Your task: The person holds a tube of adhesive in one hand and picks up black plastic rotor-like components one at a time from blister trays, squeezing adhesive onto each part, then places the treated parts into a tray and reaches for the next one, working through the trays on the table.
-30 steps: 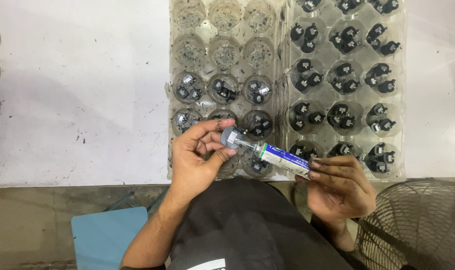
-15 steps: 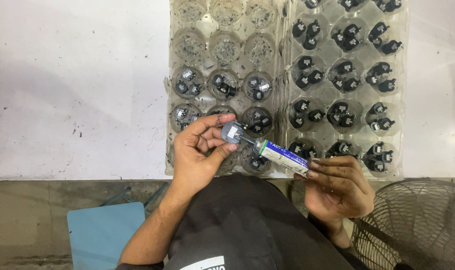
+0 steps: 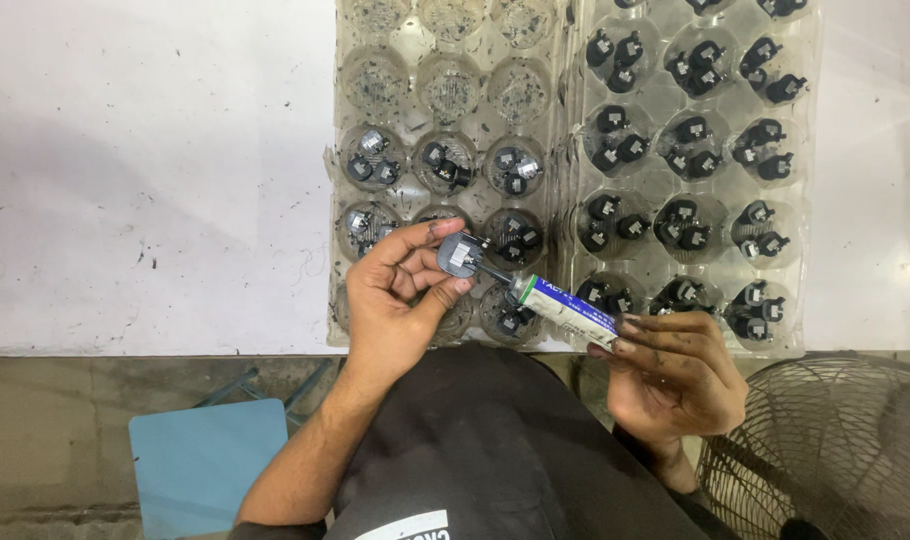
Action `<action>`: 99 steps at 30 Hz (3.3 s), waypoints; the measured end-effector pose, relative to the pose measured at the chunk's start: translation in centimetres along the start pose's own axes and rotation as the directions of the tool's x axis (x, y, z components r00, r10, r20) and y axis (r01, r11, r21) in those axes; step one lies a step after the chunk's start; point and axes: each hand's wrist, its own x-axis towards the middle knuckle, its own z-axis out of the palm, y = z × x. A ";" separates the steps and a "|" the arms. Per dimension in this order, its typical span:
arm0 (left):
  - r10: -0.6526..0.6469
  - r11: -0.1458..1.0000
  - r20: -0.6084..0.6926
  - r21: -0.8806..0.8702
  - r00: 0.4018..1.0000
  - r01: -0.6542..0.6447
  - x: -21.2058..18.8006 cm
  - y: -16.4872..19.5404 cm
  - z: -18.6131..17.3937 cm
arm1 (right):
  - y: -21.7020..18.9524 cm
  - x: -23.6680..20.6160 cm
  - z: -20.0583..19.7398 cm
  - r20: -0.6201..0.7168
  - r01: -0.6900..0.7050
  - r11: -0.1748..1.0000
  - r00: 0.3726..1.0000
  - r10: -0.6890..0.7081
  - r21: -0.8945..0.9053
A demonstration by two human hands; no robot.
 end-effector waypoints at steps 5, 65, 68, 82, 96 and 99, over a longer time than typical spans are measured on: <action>-0.037 0.994 -0.026 -0.102 0.999 0.034 -0.2 -1.0 0.1 | -0.3 0.2 0.1 -0.004 0.004 1.000 1.000 -0.004 0.007; -0.119 0.454 -0.341 0.817 0.932 0.357 1.9 -14.4 -6.5 | 0.3 -4.1 -1.1 -0.156 -0.299 0.948 0.937 0.314 0.113; -0.043 0.332 -0.318 0.890 0.947 0.313 2.7 -16.0 -5.6 | -0.3 -4.6 -1.1 -0.154 -0.348 0.929 0.918 0.364 0.126; 0.013 0.255 -0.051 0.966 0.999 0.046 3.5 -16.7 -4.8 | -1.8 -6.2 -2.0 -0.167 -0.376 0.925 0.911 0.378 0.043; -0.028 0.064 0.350 0.936 0.936 -0.347 8.3 -19.9 -3.2 | -2.1 -8.9 -1.2 -0.283 -0.340 0.916 0.876 0.391 0.213; -0.008 0.473 0.170 0.869 0.985 -0.146 7.0 -15.9 -3.1 | -1.6 -9.3 -1.1 -0.332 -0.305 0.784 0.779 0.532 0.540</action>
